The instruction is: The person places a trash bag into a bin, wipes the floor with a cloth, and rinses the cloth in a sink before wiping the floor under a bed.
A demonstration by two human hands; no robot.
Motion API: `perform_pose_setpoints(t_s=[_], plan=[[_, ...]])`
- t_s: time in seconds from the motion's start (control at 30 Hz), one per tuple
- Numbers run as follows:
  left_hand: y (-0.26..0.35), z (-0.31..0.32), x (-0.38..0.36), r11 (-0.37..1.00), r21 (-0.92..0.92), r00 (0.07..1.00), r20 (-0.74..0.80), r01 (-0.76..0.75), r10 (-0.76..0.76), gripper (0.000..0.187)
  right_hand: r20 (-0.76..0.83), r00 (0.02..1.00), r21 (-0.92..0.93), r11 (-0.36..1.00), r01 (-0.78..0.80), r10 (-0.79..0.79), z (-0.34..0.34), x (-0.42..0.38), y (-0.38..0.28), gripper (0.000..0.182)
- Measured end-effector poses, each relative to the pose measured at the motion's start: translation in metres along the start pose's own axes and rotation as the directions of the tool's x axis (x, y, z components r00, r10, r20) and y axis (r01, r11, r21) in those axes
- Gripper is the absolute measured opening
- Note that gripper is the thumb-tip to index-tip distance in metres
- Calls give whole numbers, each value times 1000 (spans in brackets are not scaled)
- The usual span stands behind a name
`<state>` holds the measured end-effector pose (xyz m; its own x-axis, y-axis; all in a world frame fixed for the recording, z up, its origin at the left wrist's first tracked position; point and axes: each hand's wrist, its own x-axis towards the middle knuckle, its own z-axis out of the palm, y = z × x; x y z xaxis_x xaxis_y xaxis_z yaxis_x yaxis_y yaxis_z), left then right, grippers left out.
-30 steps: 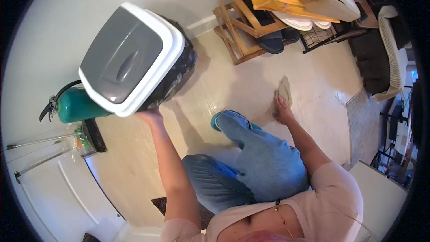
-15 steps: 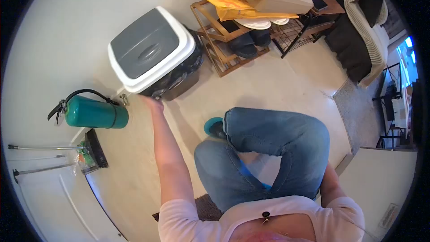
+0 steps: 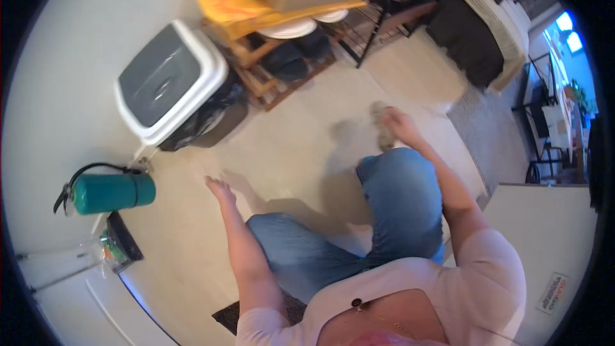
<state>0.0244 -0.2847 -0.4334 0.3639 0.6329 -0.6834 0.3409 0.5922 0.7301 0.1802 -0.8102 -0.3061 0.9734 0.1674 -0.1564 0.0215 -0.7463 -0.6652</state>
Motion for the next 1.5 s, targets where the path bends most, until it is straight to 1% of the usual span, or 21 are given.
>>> perform_pose_setpoints(t_s=[0.03,0.1,0.13,0.2,0.37,0.47,0.53,0.57,0.67,0.7,0.77,0.87,0.93,1.0,1.07,1.13,1.2,1.3,1.37,1.43,1.5], plan=[[-7,-4,-8,950,182,959,81,252,-270,65,264,965,-23,1000,-4,10,13,9,-10,34],[-23,-25,20,972,193,958,279,-131,74,54,482,751,185,890,416,-451,88,37,26,40],[-12,-25,13,927,291,959,218,-239,179,53,328,565,259,647,717,-757,116,37,28,45],[9,-21,-15,830,454,946,138,-323,293,51,412,533,-81,553,829,-739,152,21,23,58],[6,-40,-65,438,851,953,216,-291,214,49,441,162,151,251,956,-883,269,30,42,62],[11,-37,-97,434,898,997,51,-72,58,49,450,313,222,444,868,-836,279,91,32,55],[20,-57,-98,83,979,980,177,-185,87,49,45,559,93,561,823,-828,270,157,41,47],[25,-63,-99,-101,967,968,240,-233,73,50,339,722,45,777,628,-603,196,183,21,62],[64,-22,-153,-122,973,970,211,-196,120,48,-116,719,-85,728,680,-685,154,215,115,58],[73,-20,-165,46,978,970,194,-202,149,45,-107,783,-201,784,587,-613,122,212,144,55],[93,-5,-191,84,972,960,200,-220,196,45,-138,964,-576,810,108,-227,68,194,193,52],[105,-4,-222,152,967,964,174,-206,202,44,-462,868,-573,686,-449,183,43,194,266,63],[104,-1,-235,143,961,956,204,-237,210,44,-622,733,-360,731,-580,275,64,198,257,65],[109,22,-246,294,935,980,188,-198,61,41,-594,777,-393,767,-507,209,102,204,206,66],[121,57,-244,85,975,971,194,-207,141,38,-488,870,-480,809,-340,76,138,194,157,67],[119,68,-220,-110,818,685,540,-565,489,37,-379,896,-479,877,24,-232,197,166,102,71],[131,109,-211,-447,679,343,704,-583,622,40,126,942,-354,873,335,-310,209,121,34,73],[145,165,-196,-638,609,122,761,-471,637,58,340,661,-143,658,739,-669,232,69,20,71],[151,190,-172,-672,634,81,748,-383,659,72,481,513,-93,540,836,-711,214,60,29,69],[152,208,-167,-632,658,24,700,-410,713,74,534,755,-346,715,607,-381,170,66,41,70],[149,212,-168,-575,676,-4,646,-460,763,74,253,897,-504,742,442,-363,143,72,110,64]])
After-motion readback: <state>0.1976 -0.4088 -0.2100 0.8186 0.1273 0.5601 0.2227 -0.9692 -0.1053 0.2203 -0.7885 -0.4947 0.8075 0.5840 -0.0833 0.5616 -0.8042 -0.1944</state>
